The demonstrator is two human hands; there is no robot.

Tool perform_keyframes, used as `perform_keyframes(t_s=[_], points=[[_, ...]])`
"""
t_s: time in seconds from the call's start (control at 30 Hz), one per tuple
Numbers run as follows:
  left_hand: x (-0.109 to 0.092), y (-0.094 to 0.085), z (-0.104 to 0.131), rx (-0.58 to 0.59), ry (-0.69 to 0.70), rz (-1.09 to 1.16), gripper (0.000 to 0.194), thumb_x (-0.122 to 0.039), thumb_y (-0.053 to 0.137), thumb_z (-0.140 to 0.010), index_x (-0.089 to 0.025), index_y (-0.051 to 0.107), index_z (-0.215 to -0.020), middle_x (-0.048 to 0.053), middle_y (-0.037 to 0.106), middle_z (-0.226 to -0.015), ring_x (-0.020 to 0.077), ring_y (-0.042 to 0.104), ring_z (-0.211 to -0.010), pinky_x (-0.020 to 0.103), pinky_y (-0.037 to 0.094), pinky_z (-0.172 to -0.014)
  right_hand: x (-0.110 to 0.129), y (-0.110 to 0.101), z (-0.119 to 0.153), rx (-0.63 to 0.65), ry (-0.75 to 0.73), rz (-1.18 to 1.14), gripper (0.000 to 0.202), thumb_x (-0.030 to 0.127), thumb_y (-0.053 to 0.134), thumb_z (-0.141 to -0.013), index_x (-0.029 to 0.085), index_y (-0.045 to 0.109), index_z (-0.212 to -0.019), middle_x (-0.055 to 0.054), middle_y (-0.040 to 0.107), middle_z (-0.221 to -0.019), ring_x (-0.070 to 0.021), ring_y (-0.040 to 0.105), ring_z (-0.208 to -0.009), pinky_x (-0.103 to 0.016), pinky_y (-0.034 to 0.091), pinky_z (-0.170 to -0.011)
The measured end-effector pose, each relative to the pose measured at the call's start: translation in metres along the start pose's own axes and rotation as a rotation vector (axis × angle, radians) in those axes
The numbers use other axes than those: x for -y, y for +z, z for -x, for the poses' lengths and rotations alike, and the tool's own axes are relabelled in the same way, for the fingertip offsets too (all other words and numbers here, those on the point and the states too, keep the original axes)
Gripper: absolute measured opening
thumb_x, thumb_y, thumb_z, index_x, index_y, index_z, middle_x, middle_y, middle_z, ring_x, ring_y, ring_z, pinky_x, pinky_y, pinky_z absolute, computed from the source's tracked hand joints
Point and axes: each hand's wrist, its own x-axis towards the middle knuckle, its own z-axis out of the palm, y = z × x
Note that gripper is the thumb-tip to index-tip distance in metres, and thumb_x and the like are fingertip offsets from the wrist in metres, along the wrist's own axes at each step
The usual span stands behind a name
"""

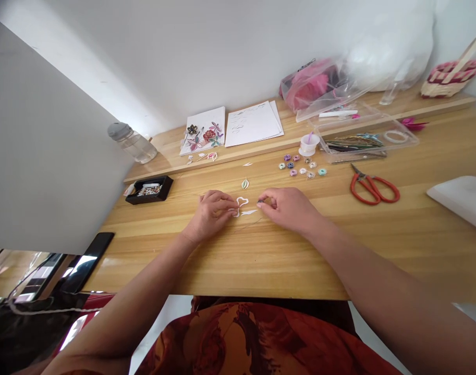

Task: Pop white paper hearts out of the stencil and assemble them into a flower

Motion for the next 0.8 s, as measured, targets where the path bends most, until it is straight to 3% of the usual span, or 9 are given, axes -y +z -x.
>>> perform_keyframes(t_s=[0.2, 0.4, 0.8], points=[[-0.012, 0.006, -0.005, 0.03, -0.028, 0.041, 0.007, -0.032, 0.072, -0.085, -0.027, 0.076, -0.088, 0.005, 0.071, -0.108, 0.0226, 0.056, -0.11, 0.04, 0.036, -0.094, 0.003, 0.003, 0.001, 0.122, -0.08, -0.026, 0.026, 0.036, 0.058, -0.088, 0.02, 0.074, -0.1, 0.004, 0.058, -0.056, -0.0116, 0.048, -0.051, -0.027, 0.033, -0.055], [-0.012, 0.01, -0.014, 0.045, 0.001, 0.019, 0.007, -0.024, 0.067, -0.088, -0.023, 0.073, -0.084, 0.005, 0.07, -0.109, 0.0225, 0.054, -0.11, 0.041, 0.036, -0.092, 0.007, 0.001, 0.002, 0.158, -0.086, -0.006, 0.024, 0.036, 0.058, -0.088, 0.022, 0.074, -0.099, 0.003, 0.06, -0.058, -0.012, 0.05, -0.052, -0.027, 0.033, -0.056], [-0.02, 0.008, -0.018, 0.109, 0.027, 0.042, 0.003, -0.025, 0.068, -0.087, -0.023, 0.071, -0.086, 0.005, 0.068, -0.113, 0.0231, 0.052, -0.111, 0.041, 0.034, -0.091, 0.002, 0.001, 0.001, 0.067, -0.014, 0.024, 0.023, 0.038, 0.058, -0.088, 0.022, 0.073, -0.094, 0.003, 0.059, -0.057, -0.0119, 0.047, -0.051, -0.027, 0.032, -0.055]])
